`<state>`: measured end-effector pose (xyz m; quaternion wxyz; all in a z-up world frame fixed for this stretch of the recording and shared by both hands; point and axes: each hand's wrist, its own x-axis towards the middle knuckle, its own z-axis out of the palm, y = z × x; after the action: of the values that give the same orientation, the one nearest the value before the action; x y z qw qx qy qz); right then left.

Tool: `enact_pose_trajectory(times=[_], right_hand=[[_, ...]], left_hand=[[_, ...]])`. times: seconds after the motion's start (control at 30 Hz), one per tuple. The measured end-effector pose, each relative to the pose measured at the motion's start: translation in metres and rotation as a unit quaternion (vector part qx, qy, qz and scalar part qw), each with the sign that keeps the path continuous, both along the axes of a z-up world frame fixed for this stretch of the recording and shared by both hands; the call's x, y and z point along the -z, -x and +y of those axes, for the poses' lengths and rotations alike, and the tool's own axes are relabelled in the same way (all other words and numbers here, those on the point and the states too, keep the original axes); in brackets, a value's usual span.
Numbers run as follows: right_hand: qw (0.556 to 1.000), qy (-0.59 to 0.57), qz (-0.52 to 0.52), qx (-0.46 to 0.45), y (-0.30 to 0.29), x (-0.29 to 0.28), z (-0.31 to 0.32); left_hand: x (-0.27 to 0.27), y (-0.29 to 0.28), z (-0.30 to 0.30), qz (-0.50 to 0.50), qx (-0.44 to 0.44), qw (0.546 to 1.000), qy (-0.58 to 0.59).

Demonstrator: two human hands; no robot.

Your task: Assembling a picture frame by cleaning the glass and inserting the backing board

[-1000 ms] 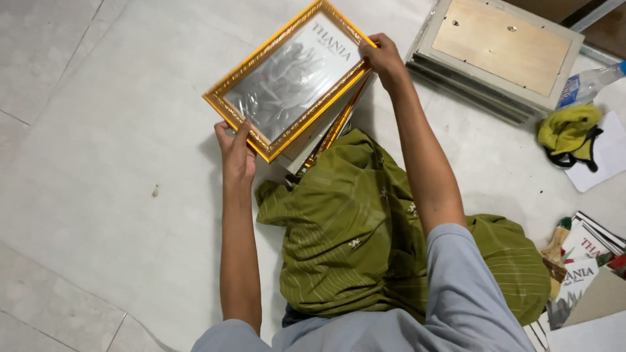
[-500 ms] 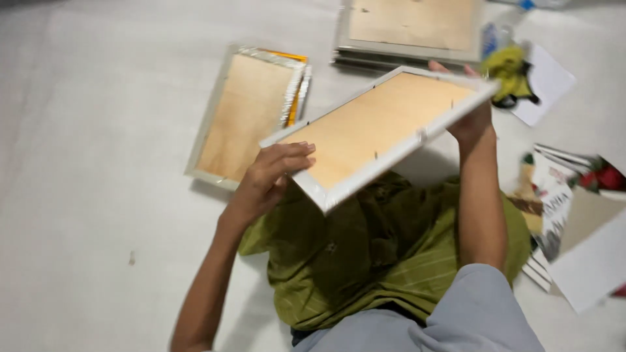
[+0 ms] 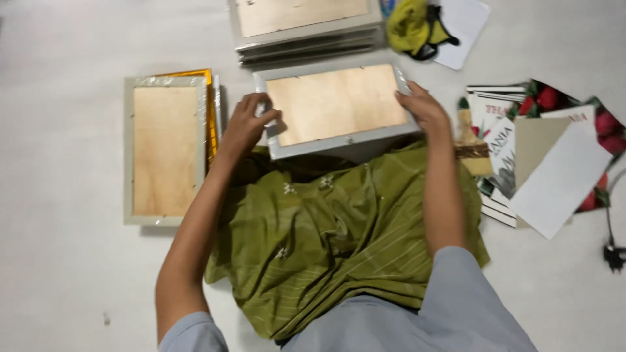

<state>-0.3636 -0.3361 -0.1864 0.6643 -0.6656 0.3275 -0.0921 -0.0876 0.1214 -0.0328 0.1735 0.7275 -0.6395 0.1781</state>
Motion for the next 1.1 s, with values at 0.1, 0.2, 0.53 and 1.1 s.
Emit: enact_pose_trajectory(times=[0.1,0.2,0.53,1.1], right_hand=[[0.997,-0.024,0.030,0.070,-0.013,-0.069,0.065],[0.996,0.013,-0.007,0.086,-0.020,-0.007,0.056],[0.924,0.321,0.183,0.095,-0.024,-0.012,0.054],[0.852,0.205,0.469,0.110,0.101,-0.202,0.049]], left_hand=[[0.021,-0.008,-0.010,-0.035,-0.044,0.998,-0.023],[0.051,-0.021,-0.010,-0.097,-0.057,0.990,-0.079],[0.055,-0.007,-0.009,0.163,-0.212,0.951,-0.157],[0.083,-0.019,0.000,0.469,-0.393,0.761,-0.216]])
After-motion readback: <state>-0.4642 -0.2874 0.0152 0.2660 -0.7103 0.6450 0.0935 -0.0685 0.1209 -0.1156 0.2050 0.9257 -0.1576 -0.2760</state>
